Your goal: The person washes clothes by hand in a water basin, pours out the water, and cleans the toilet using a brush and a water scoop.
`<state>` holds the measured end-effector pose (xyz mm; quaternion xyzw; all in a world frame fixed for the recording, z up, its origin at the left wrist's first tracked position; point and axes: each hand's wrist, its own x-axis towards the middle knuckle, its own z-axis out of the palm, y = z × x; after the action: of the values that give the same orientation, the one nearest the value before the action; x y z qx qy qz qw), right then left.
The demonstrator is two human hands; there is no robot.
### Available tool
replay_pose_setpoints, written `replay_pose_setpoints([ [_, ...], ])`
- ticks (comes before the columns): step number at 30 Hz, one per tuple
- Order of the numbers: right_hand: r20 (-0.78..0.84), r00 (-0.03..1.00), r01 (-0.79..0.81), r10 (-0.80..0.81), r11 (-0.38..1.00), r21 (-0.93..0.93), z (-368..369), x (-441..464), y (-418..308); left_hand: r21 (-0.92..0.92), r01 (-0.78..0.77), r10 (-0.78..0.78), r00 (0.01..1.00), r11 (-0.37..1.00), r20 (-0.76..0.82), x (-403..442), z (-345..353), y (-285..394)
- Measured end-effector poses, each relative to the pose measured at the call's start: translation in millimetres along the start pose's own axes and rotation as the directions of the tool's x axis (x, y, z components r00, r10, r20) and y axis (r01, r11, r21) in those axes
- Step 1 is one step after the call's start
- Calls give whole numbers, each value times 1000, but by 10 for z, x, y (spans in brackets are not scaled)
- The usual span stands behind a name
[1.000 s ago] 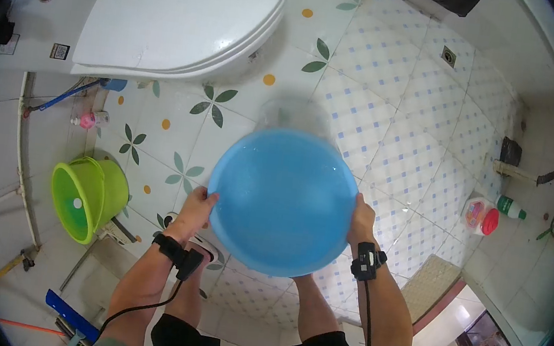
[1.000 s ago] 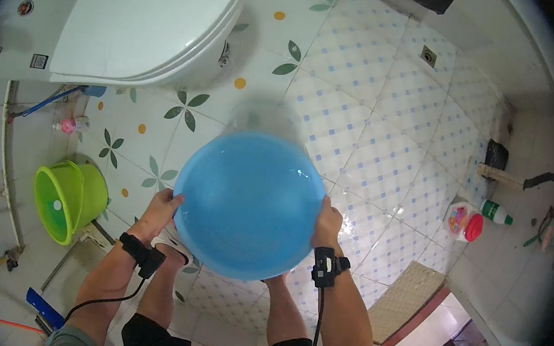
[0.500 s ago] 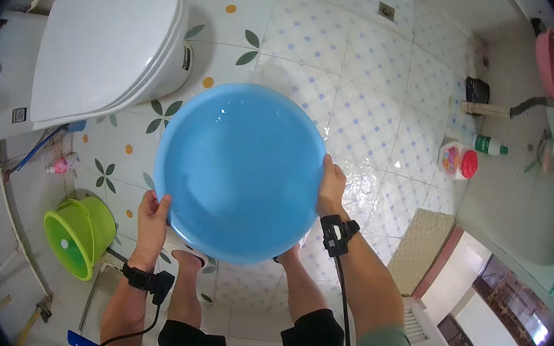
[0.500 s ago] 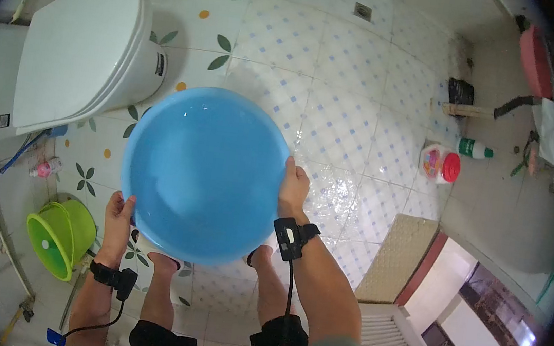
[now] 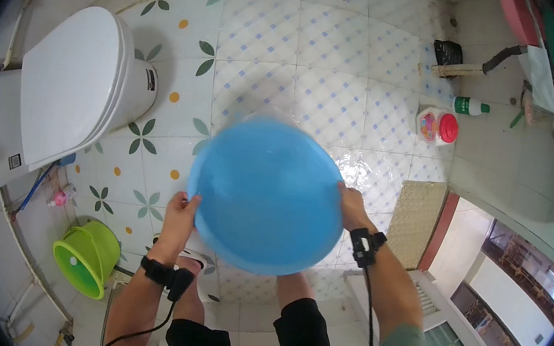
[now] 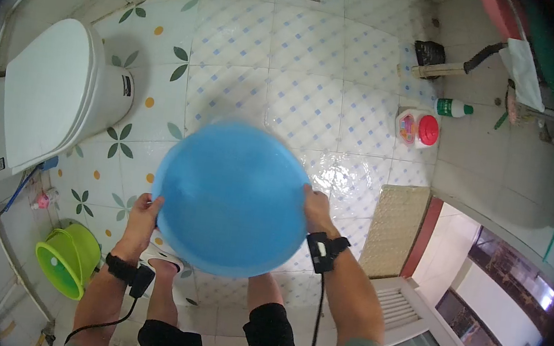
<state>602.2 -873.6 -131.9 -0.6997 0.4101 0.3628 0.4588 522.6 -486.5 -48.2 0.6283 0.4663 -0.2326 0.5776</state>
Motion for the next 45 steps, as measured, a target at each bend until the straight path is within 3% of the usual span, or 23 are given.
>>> replay_pose_setpoints([
  [6,-75,995,40,-59,970,-239,-1186,218,152,2,185,-179,949,983,258,279,775,68],
  [10,-126,987,57,-95,959,-278,-1691,-240,-586,-45,240,-198,880,970,431,474,1326,-118],
  [11,-132,980,90,-149,923,-374,-1805,-239,-738,-67,252,-198,875,965,441,473,1462,-110],
  [14,-111,960,212,-257,928,-307,-2075,-362,-1233,-105,302,-212,838,947,502,443,1831,-32],
  [17,-198,891,420,-409,907,14,-2013,-571,-1738,-107,397,-277,785,912,555,438,2100,-6],
  [20,-152,880,455,-450,890,2,-1823,-1059,-2443,-88,436,-267,686,896,677,399,2300,-17],
  [23,-84,832,506,-549,811,-294,-1598,-1520,-3004,-236,475,-75,548,848,833,204,2483,-56],
  [26,-53,723,521,-689,594,-613,-1125,-1956,-3396,-331,557,88,417,762,905,-125,2425,78],
  [27,-7,743,507,-669,570,-647,-999,-2044,-3503,-353,597,136,378,721,916,-231,2377,141],
  [28,17,725,524,-688,536,-662,-897,-2118,-3554,-316,619,61,397,719,916,-273,2345,157],
  [30,92,688,573,-720,461,-678,-671,-2246,-3608,-263,670,-93,446,694,890,-339,2210,141],
  [31,100,602,592,-792,360,-721,-552,-2313,-3557,-286,630,-71,479,722,875,-307,2180,-7],
  [34,124,636,654,-762,446,-611,-239,-2739,-3405,-395,564,-60,623,725,780,-462,1595,-205],
  [36,167,636,709,-753,486,-511,-112,-3080,-3191,-353,456,-88,704,817,705,-687,973,-139],
  [39,163,555,794,-816,462,-394,84,-3665,-2782,-472,225,19,889,852,457,-1344,-178,-81],
  [41,219,647,757,-730,581,-300,343,-4057,-2526,-484,102,40,961,869,274,-1670,-860,-215],
  [44,383,600,795,-703,579,-181,1029,-4723,-2156,-636,-86,35,995,767,-92,-2197,-1602,-607],
  [45,400,663,733,-633,657,-175,1172,-4840,-2018,-681,-182,38,975,709,-221,-2308,-1864,-754],
])
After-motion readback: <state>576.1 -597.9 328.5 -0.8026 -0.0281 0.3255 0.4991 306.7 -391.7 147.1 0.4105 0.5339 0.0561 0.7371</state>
